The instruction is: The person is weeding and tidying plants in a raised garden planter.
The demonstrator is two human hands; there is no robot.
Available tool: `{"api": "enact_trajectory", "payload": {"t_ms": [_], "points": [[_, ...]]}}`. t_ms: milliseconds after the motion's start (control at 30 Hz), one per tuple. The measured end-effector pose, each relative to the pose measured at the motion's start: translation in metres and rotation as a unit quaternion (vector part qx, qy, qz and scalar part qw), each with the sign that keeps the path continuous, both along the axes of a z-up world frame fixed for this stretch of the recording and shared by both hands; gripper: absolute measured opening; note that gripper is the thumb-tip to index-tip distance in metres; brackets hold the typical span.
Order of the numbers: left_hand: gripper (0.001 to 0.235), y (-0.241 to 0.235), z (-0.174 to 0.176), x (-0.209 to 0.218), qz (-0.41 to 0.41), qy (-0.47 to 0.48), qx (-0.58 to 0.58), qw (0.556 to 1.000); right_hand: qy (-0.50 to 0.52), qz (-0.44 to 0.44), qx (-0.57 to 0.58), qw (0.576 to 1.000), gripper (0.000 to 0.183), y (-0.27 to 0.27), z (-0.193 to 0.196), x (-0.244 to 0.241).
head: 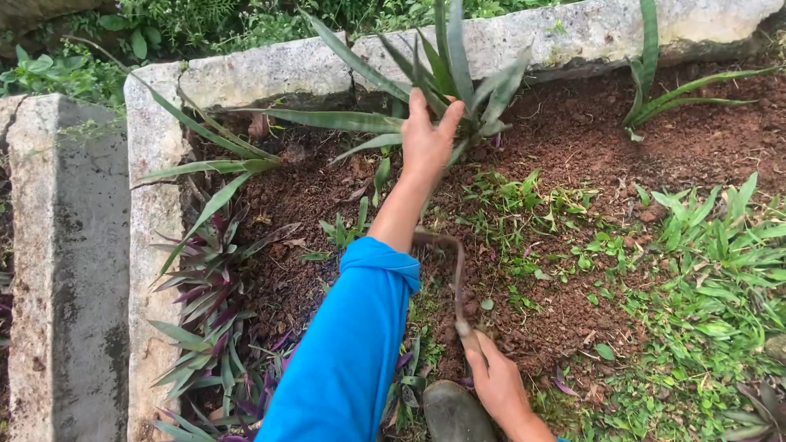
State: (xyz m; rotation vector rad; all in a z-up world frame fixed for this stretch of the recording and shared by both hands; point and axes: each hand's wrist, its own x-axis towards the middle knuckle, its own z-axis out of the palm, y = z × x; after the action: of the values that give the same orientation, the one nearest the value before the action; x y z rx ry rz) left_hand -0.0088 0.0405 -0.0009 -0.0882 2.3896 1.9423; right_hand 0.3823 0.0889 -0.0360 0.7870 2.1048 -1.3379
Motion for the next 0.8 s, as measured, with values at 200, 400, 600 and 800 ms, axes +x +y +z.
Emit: {"api": "enact_trajectory", "payload": {"t_ms": [200, 400, 600, 800], "points": [[0.047, 0.040, 0.025, 0.016, -0.132, 0.021, -0.115, 0.984, -0.115, -0.108, -0.042, 0.987, 0.052, 0.032, 0.051, -0.035], [0.037, 0.030, 0.026, 0.036, -0.180, 0.013, -0.162, 0.970, 0.059, -0.055, 0.059, 0.995, 0.060, 0.098, -0.056, 0.150], [0.032, 0.033, 0.031, 0.052, -0.194, -0.010, -0.198, 0.961, 0.074, -0.038, 0.146, 0.986, 0.058, 0.126, -0.066, 0.170], [0.033, 0.016, 0.007, 0.057, -0.176, 0.041, -0.220, 0.959, 0.082, 0.009, 0.242, 0.967, 0.057, 0.140, -0.039, 0.191]]}}
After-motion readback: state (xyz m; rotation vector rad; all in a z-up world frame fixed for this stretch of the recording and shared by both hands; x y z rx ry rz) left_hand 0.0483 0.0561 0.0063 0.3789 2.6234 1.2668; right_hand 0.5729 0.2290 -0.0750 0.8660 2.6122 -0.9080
